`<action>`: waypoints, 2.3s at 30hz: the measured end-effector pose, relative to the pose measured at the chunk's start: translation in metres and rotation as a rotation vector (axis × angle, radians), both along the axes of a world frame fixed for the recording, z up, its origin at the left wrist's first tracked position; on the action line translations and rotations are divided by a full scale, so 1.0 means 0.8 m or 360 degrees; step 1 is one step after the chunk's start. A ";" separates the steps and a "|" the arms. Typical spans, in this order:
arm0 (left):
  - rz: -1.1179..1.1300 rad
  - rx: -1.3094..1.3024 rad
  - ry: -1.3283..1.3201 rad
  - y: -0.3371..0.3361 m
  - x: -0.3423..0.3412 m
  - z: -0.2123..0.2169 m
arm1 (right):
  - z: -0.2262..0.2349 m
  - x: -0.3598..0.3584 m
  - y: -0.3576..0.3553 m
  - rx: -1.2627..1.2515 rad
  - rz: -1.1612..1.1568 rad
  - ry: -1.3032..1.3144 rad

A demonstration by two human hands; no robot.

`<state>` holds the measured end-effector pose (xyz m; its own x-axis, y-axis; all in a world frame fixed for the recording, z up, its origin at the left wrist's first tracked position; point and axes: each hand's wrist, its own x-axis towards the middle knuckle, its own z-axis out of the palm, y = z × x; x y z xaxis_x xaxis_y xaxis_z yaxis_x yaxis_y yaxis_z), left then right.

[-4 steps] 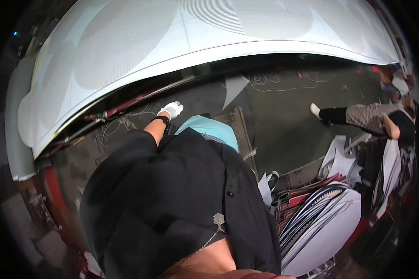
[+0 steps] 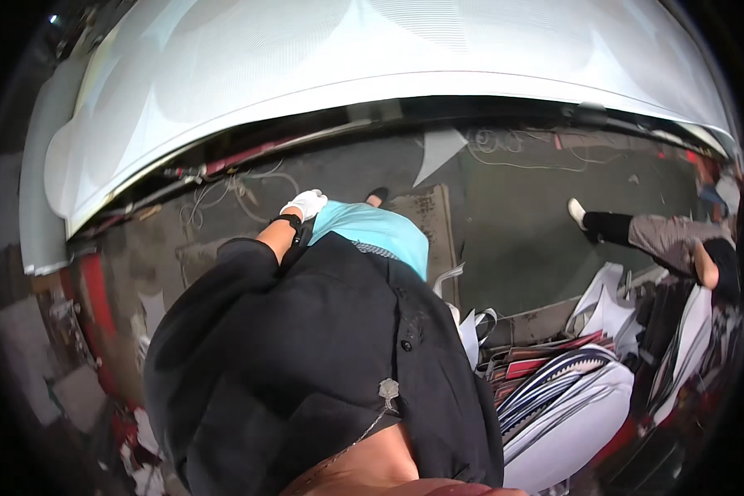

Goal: Cutting circular foam pads from a large sheet using a handheld power cutter.

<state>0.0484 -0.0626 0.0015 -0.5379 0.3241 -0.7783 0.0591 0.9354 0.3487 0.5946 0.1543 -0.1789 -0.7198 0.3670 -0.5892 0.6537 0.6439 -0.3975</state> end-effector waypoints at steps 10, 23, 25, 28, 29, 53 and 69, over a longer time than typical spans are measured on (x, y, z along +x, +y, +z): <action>-0.0405 -0.0094 0.0298 -0.162 0.080 -0.046 | 0.174 -0.115 0.143 0.0001 -0.0358 0.0101; 0.0555 0.0659 0.0449 -0.318 0.153 0.001 | 0.122 -0.169 -0.017 0.0194 0.1076 0.0492; 0.0212 0.0236 0.0536 -0.378 0.148 0.015 | 0.133 -0.189 -0.059 0.0193 0.1231 0.0551; 0.0858 0.0038 0.0231 -0.482 0.171 0.012 | 0.142 -0.230 -0.085 0.0372 0.1490 0.0204; 0.0773 -0.0094 0.0242 -0.536 0.194 -0.002 | 0.127 -0.254 -0.086 0.0344 0.1529 0.0022; 0.1166 0.0139 0.0680 -0.626 -0.268 0.026 | 0.118 -0.764 -0.306 0.0007 0.1160 0.0227; 0.0293 -0.0253 0.1429 -0.500 -0.615 0.081 | 0.159 -0.892 -0.384 -0.0345 0.1045 -0.0272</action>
<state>-0.4440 -0.4622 0.0661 -0.9924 0.0990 -0.0732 0.0905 0.9897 0.1111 -0.1187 -0.1530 -0.0519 -0.6429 -0.2488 -0.7244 0.2227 0.8442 -0.4876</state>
